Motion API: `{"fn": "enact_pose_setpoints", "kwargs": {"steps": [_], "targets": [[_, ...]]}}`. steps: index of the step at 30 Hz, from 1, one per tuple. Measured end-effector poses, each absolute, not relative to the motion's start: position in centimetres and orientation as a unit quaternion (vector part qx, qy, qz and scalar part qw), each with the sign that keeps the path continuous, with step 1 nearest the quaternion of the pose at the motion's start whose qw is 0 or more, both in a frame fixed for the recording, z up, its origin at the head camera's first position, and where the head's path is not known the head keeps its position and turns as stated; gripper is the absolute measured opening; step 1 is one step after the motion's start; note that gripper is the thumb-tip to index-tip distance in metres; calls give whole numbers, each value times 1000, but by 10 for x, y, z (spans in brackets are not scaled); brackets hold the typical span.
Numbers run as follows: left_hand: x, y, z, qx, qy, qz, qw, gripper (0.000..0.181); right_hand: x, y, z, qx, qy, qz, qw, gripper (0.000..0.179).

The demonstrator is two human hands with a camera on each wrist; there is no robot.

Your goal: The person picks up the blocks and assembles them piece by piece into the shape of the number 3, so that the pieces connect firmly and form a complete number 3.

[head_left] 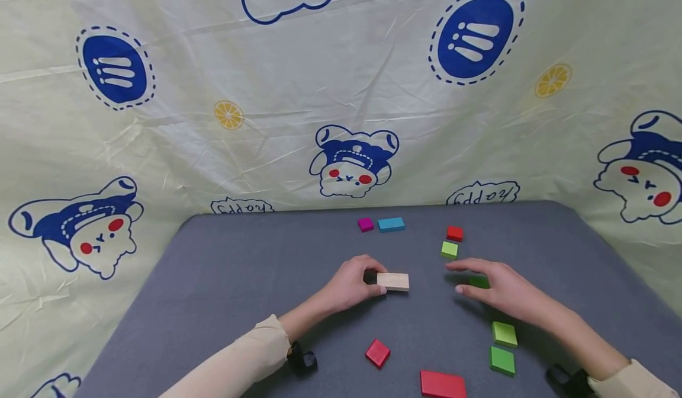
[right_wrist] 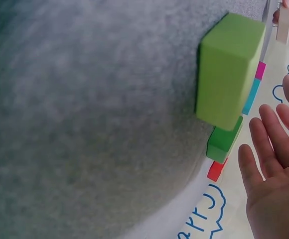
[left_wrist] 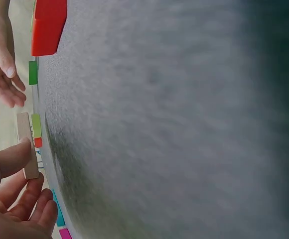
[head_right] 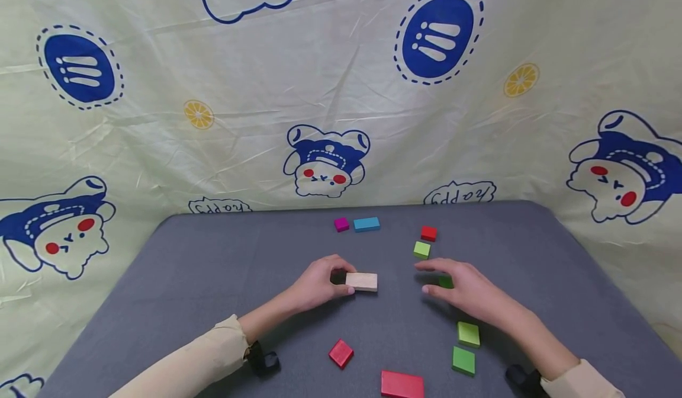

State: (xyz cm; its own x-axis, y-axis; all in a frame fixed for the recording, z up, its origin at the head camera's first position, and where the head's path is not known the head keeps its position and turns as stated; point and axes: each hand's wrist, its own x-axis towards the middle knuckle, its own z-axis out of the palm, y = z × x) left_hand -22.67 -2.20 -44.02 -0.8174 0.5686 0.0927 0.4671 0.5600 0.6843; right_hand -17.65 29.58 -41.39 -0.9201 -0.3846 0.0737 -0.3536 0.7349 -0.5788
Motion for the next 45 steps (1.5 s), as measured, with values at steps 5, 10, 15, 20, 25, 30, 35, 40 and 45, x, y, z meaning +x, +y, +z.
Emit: {"fn": "enact_pose_setpoints", "kwargs": {"steps": [5, 10, 15, 20, 25, 30, 35, 40, 45], "targets": [[-224, -36, -440, 287, 879, 374, 68, 26, -176, 300, -415, -199, 932, -302, 20, 46], [-222, -50, -439, 281, 880, 378, 67, 27, -175, 304, -417, -200, 937, -288, 11, 45], [-220, -62, -437, 275, 879, 384, 67, 26, -174, 308, -418, -199, 941, -275, 2, 45], [-220, -72, -439, 276, 877, 388, 67, 26, -175, 311, -418, -200, 940, -275, 7, 45], [-220, -80, -444, 274, 878, 387, 65, 24, -175, 315, -418, -199, 941, -273, 11, 45], [-219, -85, -445, 269, 878, 392, 62, 24, -175, 321, -419, -193, 944, -267, 12, 45], [-219, -88, -444, 260, 881, 392, 54, 24, -175, 326, -422, -190, 946, -263, 11, 46], [-220, -91, -445, 260, 885, 383, 48, 24, -174, 329, -422, -187, 948, -257, 6, 45], [-221, -92, -447, 270, 888, 370, 38, 23, -174, 329, -422, -185, 948, -258, 8, 45]]}}
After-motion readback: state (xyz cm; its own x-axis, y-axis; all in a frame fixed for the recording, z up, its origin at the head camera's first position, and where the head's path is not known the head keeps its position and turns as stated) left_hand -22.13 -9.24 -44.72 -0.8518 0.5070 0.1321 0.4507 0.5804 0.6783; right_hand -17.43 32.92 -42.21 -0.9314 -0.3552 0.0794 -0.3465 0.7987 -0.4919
